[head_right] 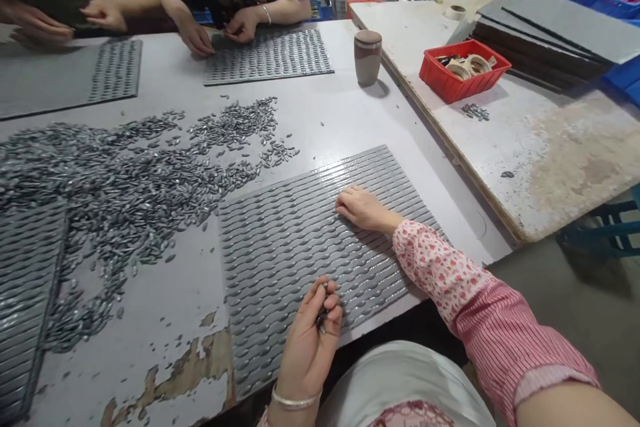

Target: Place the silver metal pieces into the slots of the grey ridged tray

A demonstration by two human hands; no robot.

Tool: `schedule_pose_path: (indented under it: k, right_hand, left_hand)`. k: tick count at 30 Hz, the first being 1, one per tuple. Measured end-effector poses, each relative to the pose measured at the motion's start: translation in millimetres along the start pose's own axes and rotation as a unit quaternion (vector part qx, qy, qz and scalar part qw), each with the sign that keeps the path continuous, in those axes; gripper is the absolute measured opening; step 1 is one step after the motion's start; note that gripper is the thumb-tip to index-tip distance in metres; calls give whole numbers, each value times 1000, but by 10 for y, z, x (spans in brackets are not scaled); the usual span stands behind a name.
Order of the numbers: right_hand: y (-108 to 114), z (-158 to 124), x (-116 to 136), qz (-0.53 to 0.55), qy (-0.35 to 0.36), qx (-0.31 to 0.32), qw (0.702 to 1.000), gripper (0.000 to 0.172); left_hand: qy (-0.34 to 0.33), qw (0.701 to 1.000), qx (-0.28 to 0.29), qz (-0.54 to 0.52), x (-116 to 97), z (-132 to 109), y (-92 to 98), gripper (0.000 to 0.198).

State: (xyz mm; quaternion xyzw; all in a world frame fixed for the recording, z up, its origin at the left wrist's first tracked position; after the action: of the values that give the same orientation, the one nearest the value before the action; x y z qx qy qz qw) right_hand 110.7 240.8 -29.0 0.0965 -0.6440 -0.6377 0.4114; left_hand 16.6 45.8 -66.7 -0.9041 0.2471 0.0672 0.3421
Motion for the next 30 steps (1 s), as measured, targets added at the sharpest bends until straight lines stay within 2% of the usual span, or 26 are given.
schedule_pose_path:
  k: [5, 8, 13, 18, 21, 23, 26, 28, 30]
  right_hand:
    - [-138, 157, 300, 5, 29, 41, 999, 14]
    - [-215, 240, 392, -41, 0, 64, 997, 14]
    - [-274, 287, 373, -70, -52, 77, 993, 15]
    - [-260, 280, 312, -33, -75, 32, 996, 11]
    - [-137, 196, 346, 86, -67, -9, 994, 7]
    - [-90, 98, 448, 240, -37, 26, 970, 8]
    - [-35, -102, 723, 431, 28, 129, 893, 18]
    - [12, -213, 842, 472, 42, 151, 868, 21]
    - [4, -275, 882, 481, 25, 150, 863, 20]
  left_hand:
    - [4, 1000, 10, -6, 17, 7, -19, 11]
    - [5, 1000, 13, -11, 11, -17, -31, 11]
    - [3, 1000, 9, -22, -17, -27, -14, 11]
    - [-7, 999, 0, -35, -66, 22, -13, 9]
    - [-15, 999, -18, -45, -118, 38, -12, 7]
    - [-15, 998, -25, -53, -141, 49, -18, 7]
    - [-16, 998, -15, -64, -151, 74, -55, 7]
    - [-17, 998, -3, -64, -140, 88, -92, 6]
    - [-16, 998, 6, -59, -123, 91, -130, 4]
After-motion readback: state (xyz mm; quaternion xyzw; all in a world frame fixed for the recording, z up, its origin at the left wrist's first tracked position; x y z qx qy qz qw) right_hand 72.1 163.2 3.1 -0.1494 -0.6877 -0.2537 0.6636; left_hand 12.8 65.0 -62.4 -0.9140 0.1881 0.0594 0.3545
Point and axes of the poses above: each hand's wrist, its own z-axis towards the middle knuckle, its own y-axis out of the back of the hand, x = y × z, the point moved 8 cm from there along z, towards the middle knuckle, and after that the axes turned 1 degree about y, right-handed, at the moved point
